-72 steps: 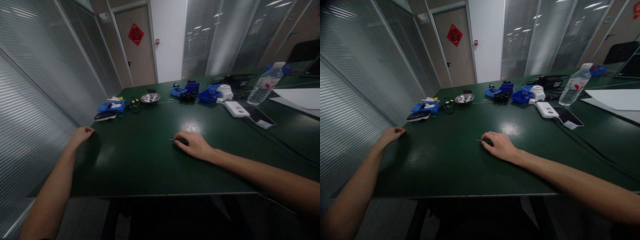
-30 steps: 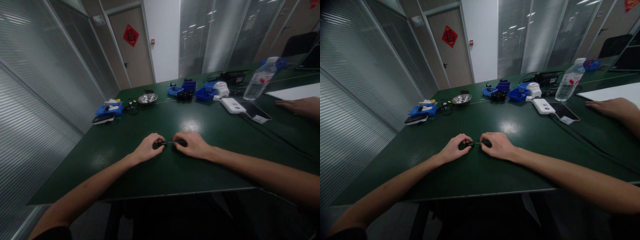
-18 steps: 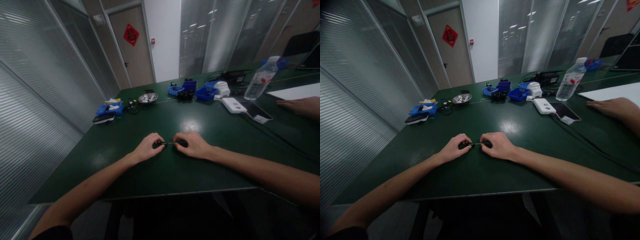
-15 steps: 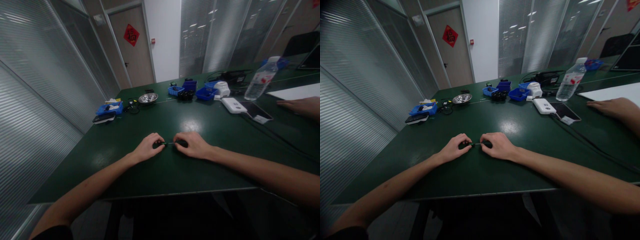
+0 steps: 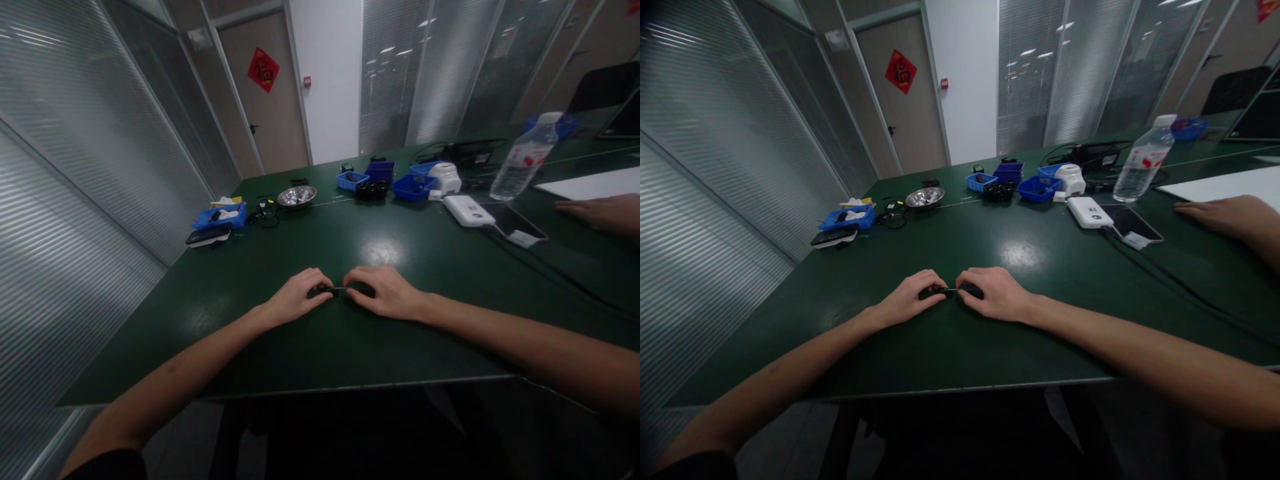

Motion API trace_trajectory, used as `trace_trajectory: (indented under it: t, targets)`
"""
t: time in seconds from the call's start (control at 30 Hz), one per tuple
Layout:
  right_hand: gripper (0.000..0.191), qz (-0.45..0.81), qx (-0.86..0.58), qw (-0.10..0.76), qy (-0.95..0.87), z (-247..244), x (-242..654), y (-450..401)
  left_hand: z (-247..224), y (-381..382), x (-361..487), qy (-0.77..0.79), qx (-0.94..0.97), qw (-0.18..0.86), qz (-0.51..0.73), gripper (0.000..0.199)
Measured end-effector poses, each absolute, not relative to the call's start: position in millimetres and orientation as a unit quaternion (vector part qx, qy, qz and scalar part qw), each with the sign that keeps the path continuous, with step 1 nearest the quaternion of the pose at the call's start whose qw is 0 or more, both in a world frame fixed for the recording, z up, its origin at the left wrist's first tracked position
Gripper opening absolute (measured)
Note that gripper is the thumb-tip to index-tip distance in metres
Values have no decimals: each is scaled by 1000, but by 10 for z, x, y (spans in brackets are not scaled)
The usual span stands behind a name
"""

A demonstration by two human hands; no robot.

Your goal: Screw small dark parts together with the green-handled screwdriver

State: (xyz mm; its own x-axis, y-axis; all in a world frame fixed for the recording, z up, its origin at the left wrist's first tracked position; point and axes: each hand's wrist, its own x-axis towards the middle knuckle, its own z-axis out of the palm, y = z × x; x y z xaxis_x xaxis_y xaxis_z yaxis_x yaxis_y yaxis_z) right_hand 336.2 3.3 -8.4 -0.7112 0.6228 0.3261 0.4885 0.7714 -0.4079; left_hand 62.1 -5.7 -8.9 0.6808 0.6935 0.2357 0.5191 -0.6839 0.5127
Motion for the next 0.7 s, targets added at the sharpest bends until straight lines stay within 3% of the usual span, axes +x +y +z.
trace_trajectory:
  t: [0.7]
  targets:
    - [32,107,-246,194,-944,-145,3357,31,-73,-65,625,316,902,204,213,23]
